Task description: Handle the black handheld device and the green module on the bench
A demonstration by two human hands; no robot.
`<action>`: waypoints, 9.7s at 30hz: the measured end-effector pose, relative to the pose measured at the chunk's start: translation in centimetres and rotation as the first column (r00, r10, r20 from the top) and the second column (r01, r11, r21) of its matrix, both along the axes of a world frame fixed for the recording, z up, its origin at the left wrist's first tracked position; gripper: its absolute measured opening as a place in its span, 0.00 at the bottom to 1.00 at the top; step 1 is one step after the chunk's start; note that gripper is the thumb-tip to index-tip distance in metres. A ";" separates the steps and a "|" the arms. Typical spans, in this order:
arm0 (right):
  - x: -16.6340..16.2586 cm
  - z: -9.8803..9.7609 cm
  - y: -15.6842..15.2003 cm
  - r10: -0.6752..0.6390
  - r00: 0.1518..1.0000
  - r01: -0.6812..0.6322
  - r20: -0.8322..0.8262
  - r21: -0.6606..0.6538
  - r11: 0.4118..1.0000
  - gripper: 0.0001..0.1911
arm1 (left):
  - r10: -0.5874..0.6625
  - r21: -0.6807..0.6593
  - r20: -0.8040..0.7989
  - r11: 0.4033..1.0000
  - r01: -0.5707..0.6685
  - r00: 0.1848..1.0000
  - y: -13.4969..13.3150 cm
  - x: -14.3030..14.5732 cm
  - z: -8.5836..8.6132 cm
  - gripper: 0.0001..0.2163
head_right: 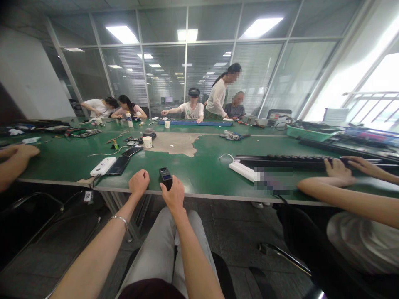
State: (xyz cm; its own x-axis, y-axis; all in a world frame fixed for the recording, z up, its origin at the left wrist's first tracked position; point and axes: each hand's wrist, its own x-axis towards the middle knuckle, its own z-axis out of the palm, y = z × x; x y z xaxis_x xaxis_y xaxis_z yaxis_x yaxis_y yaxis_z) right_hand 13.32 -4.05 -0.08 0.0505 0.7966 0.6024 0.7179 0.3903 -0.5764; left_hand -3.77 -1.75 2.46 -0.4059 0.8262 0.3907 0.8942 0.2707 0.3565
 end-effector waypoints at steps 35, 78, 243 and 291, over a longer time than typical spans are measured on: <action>-1.1 0.5 -0.2 -0.081 0.996 0.084 0.045 -0.058 0.995 0.26 | 0.002 -0.017 -0.012 1.000 -0.002 1.000 0.1 0.3 -0.5 0.18; 5.1 0.5 2.9 -0.243 0.963 0.260 0.114 -0.163 0.952 0.31 | 0.010 0.000 -0.086 1.000 -0.010 0.996 0.4 0.1 -0.8 0.18; -0.7 2.0 -0.3 -0.045 0.996 0.053 0.080 -0.099 0.994 0.25 | 0.013 0.003 -0.051 1.000 -0.013 0.999 0.2 0.5 -0.4 0.17; 5.5 0.5 2.6 -0.170 0.985 0.173 0.043 -0.099 0.980 0.36 | 0.015 -0.024 -0.043 1.000 -0.016 0.999 0.1 0.8 -0.2 0.18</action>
State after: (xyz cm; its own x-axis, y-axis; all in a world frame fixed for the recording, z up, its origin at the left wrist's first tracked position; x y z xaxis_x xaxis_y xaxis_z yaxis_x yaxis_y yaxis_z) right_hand 18.83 -1.43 0.37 0.1728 0.8350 0.5224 0.7890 0.2002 -0.5809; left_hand -3.02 -1.66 2.28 -0.4023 0.8292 0.3881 0.9040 0.2928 0.3115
